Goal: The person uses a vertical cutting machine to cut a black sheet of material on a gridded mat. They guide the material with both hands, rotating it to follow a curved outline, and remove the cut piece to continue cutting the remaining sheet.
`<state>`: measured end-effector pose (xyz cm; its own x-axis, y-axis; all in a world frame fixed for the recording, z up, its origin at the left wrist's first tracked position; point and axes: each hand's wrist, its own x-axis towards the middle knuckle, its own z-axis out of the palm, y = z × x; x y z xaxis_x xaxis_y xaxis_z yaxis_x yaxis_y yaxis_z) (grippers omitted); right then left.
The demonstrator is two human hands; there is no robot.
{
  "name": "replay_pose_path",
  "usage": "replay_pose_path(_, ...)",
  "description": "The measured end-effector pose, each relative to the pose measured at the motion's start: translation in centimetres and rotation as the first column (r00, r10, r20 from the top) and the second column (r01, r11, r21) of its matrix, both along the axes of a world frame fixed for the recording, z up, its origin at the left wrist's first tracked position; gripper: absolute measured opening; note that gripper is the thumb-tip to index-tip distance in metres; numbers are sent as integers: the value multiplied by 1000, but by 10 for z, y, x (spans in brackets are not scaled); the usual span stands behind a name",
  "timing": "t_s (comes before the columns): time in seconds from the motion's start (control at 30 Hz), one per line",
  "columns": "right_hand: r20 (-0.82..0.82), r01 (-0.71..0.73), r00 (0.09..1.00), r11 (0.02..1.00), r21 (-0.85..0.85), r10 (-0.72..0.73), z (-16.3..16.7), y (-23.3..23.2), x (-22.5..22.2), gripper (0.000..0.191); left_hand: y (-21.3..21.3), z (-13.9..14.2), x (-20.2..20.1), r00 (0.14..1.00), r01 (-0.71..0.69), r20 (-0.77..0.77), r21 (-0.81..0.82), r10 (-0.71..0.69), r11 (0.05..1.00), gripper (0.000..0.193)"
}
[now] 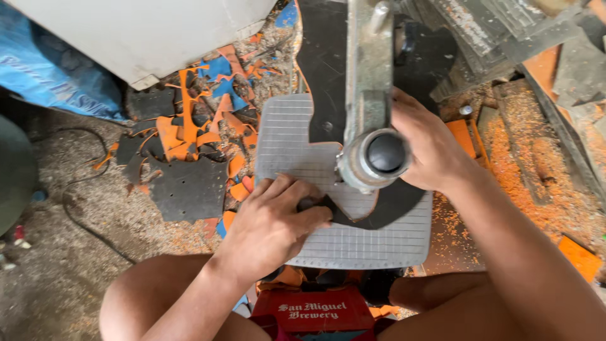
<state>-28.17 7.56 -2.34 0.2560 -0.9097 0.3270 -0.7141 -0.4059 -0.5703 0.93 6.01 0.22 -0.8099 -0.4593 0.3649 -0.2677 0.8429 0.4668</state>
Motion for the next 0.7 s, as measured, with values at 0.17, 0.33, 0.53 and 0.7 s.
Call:
replay_pose_path(0.17, -176, 188, 959, 961, -201, -224, -7, -13, 1, 35, -6, 0, -6, 996, -86, 29, 47, 85, 995, 22)
replay_pose_path(0.33, -177, 165, 967, 978, -125, -186, -5, -34, 2, 28, -7, 2, -5, 989, -135, 62, -42, 137, 990, 33)
replay_pose_path(0.53, -46, 78, 996, 994, -73, -82, 10, -53, 16, 29, -7, 1, -14, 973, -232, 12, -50, 232, 972, 30)
replay_pose_path(0.7, -194, 12, 980, 993, -121, -35, 15, -63, 23, 32, -11, 1, -9, 974, -226, 18, 41, 225, 973, 28)
